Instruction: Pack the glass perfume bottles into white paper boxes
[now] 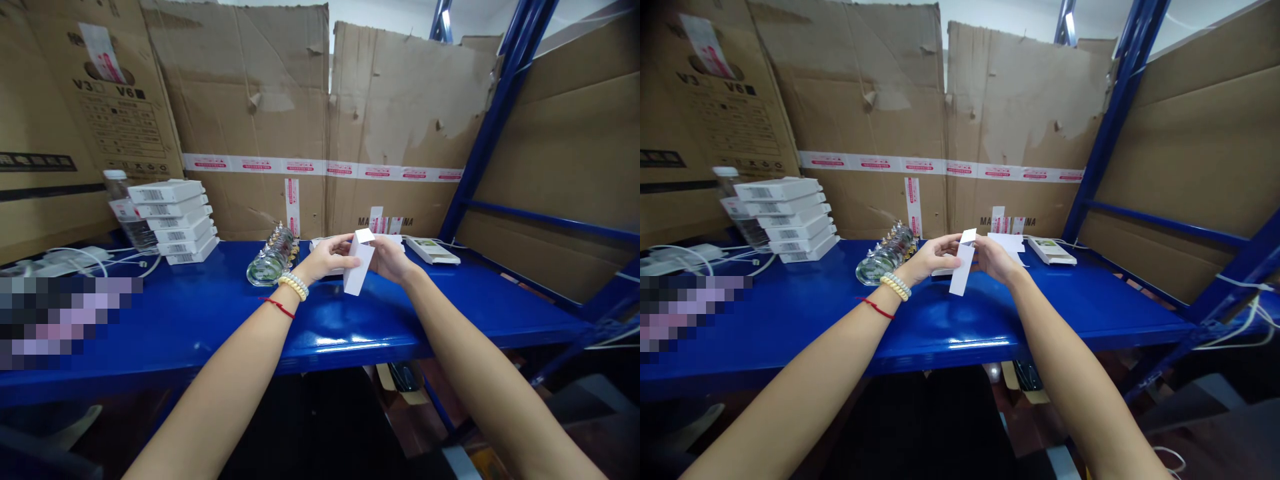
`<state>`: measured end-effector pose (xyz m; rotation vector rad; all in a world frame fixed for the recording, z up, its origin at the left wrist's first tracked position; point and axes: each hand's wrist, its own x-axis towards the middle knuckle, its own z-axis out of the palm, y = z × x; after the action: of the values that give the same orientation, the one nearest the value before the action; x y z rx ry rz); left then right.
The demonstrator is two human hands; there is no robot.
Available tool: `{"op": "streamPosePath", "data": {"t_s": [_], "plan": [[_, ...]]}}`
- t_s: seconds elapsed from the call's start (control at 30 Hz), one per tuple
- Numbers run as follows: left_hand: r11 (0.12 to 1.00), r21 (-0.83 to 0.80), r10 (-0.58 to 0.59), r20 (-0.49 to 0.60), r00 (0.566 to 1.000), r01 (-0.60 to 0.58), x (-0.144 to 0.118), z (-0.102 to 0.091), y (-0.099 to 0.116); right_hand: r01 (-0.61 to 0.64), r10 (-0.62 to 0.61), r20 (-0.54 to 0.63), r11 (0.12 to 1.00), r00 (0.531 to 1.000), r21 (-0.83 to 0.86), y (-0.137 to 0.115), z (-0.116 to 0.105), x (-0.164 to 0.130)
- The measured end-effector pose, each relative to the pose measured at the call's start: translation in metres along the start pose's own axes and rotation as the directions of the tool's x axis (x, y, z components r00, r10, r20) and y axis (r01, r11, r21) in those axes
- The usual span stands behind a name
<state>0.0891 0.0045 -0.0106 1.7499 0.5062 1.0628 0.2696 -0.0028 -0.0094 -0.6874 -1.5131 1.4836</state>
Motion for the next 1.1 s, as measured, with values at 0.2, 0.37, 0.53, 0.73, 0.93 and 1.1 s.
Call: {"op": "streamPosePath", "data": {"t_s": [0.2,0.37,0.53,0.73,0.93,1.1], "plan": [[0.999,0.05,0.013,0.03,0.999,-0.015,0.0004,-0.002,-0.0009,-0.005,0.005,0.015,1.0,1.0,-0.022,-0.0028,0.0011,-0.0012],[0.998,0.055,0.024,0.029,0.999,-0.026,-0.0009,-0.0015,0.0006,0.033,-0.033,0.034,0.999,0.999,0.005,-0.0014,-0.0005,0.0],[0.999,0.018,0.029,-0.066,0.997,-0.028,0.0013,-0.0013,-0.0021,0.039,-0.038,0.032,0.999,0.999,-0.022,0.0006,-0.0009,0.0006],[0.999,-0.024,0.032,-0.186,0.982,-0.037,0.003,-0.0037,-0.003,0.157,-0.154,0.031,0.978,0.988,-0.138,0.0019,-0.0026,-0.0011],[1.0,0.0,0.022,-0.186,0.982,-0.022,0.0028,-0.0041,-0.0032,0.201,-0.188,0.083,0.963,0.979,-0.177,0.003,-0.0031,-0.0017],[1.0,-0.002,-0.028,-0.18,0.983,0.028,0.0032,-0.0034,-0.003,0.214,-0.206,0.062,0.953,0.977,-0.212,0.0028,-0.0025,-0.0015]]}}
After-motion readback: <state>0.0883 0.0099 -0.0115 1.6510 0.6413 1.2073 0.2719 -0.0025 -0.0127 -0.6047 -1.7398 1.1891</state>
